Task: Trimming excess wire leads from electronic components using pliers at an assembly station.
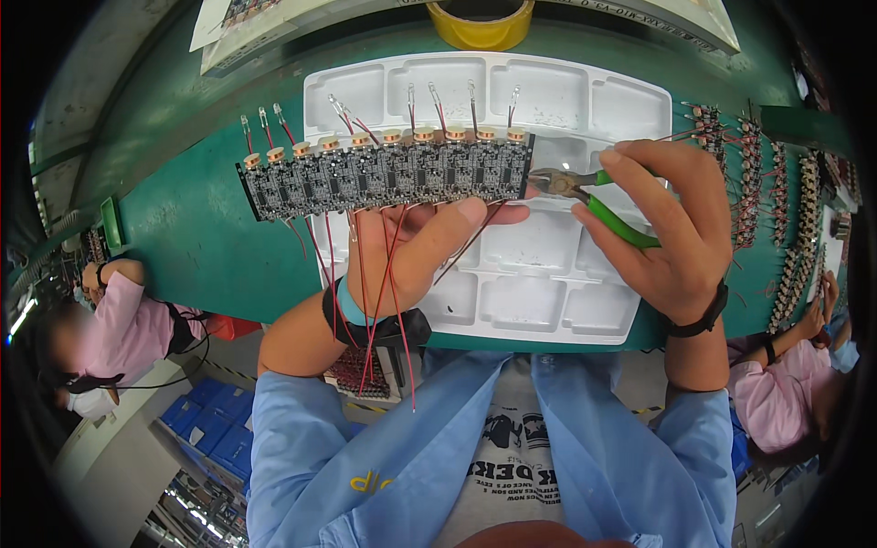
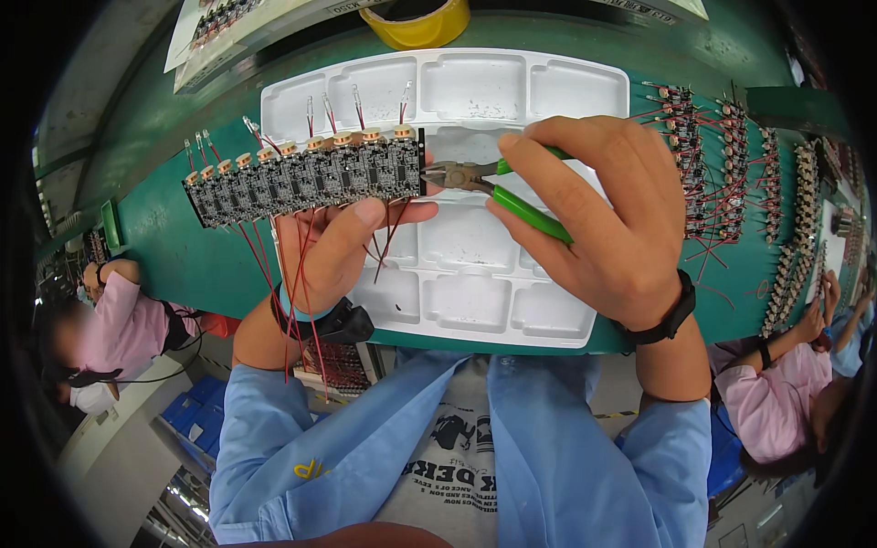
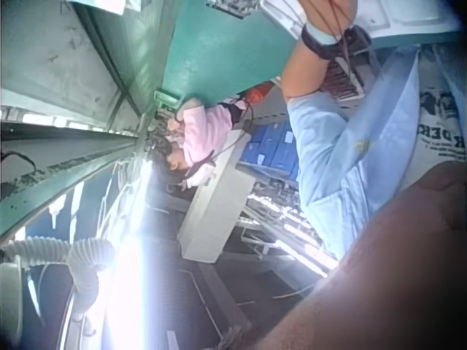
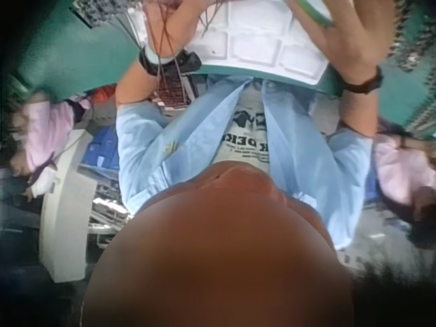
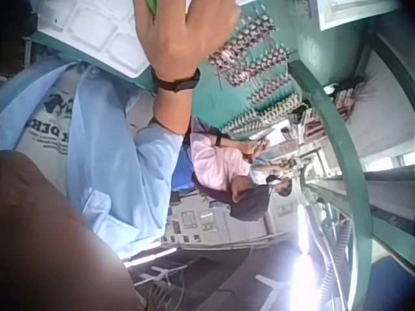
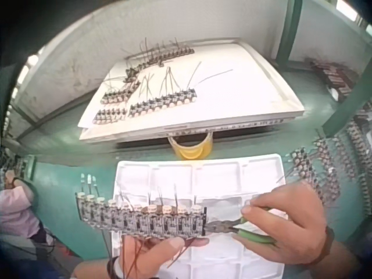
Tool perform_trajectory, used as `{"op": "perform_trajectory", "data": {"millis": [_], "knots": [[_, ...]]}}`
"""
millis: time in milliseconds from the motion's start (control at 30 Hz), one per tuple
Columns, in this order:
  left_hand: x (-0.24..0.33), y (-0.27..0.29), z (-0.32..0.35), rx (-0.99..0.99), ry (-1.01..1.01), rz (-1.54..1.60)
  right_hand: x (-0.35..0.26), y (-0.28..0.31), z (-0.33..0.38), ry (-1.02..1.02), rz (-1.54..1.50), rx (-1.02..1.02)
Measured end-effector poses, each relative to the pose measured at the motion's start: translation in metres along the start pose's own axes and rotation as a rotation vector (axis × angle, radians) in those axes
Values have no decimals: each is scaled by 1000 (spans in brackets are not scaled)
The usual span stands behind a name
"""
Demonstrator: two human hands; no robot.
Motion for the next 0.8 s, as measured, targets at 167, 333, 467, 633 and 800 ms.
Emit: {"op": "perform_trajectory", "data": {"millis": [167, 333, 467, 633, 800], "knots": [[4, -9, 0, -52, -84, 51, 0, -2, -1, -5, -5, 18], [4, -8, 0, -41, -65, -4, 0, -6, 1, -8, -13, 25], [3, -10, 0, -51, -71, 56, 0, -8, 1, -17, 17, 37], [0, -10, -1, -59, -23, 19, 2, -12, 6, -58, 21, -56], [-7, -9, -4, -43, 4, 7, 7, -15, 9, -99, -2, -102]]}}
Point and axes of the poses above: each hand's wrist, its own z-axis away from the middle knuckle, its own y-axis out of the back of the hand, x = y × z, the point moved 8 cm from there along -z, towards the middle knuckle, and after that the axes turned 2 degrees about x, right-handed, at the moved point
